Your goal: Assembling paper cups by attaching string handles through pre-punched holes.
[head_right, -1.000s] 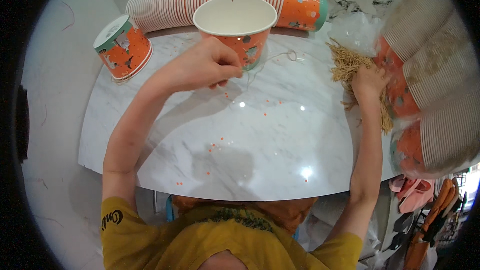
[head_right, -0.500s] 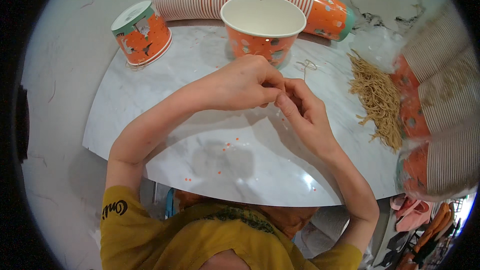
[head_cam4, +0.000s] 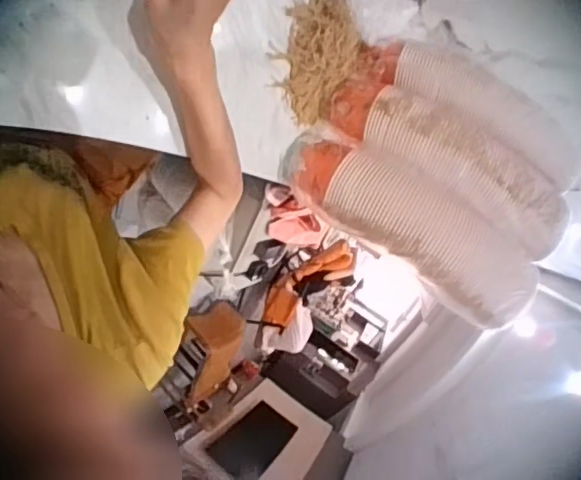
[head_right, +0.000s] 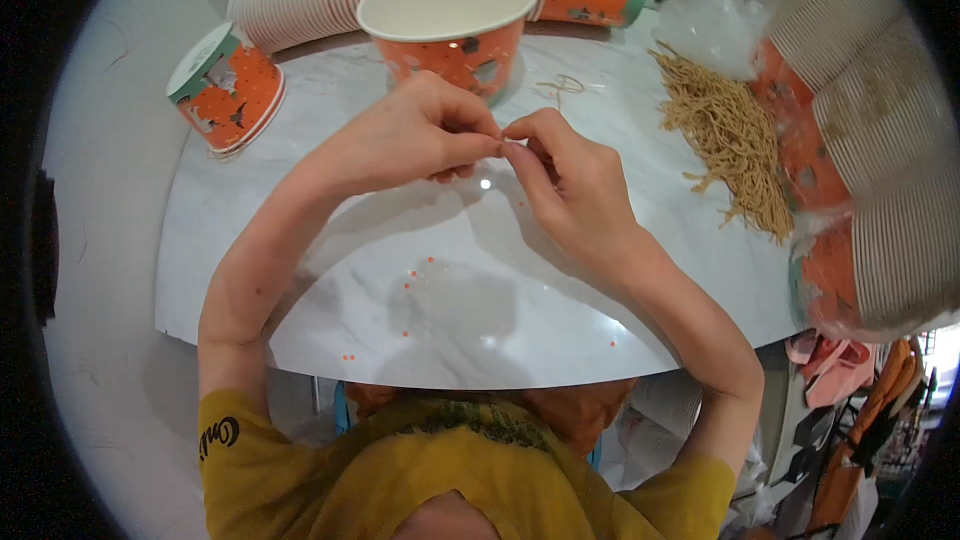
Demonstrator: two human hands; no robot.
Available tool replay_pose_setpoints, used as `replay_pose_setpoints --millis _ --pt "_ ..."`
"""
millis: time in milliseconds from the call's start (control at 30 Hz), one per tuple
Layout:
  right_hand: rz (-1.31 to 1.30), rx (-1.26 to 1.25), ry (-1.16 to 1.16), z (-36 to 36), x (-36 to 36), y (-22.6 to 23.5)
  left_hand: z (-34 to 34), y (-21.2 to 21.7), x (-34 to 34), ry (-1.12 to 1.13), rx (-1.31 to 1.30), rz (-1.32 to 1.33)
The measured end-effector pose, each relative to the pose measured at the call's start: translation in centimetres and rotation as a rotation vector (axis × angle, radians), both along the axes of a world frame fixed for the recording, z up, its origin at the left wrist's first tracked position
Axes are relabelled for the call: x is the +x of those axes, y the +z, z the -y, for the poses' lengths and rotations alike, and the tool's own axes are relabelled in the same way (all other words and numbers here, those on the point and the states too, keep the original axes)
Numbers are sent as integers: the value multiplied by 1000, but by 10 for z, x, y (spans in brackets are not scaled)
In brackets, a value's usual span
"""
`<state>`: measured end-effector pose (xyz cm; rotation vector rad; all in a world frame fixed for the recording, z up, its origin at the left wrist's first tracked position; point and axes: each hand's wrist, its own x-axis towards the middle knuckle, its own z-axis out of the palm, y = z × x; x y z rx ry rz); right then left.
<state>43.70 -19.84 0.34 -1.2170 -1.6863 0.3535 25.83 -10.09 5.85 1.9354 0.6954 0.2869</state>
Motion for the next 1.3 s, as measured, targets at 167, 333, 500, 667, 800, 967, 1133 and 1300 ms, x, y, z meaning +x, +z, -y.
replay_pose_setpoints --millis 167,333,500,667,800,967,1133,1300 --pt "3 -48 -31 -1 11 1 -10 -1 -3 39 -4 -21" --pt "79 57 -44 -3 13 -1 -18 -12 0 85 -270 -6" --pt "428 328 -100 -3 11 2 -14 -11 2 39 -349 -9" --pt "524 417 -108 -8 13 -3 -17 -17 1 -26 -383 36" --pt "584 439 -113 -6 12 0 -16 -16 2 -44 -381 63" --pt "510 378 -83 -6 12 -1 -18 -18 2 -48 -357 67" --pt "330 216 -44 -4 11 -4 -12 -21 4 -19 -196 98" --pt "198 19 -70 -3 9 -4 -1 -29 8 55 291 98"
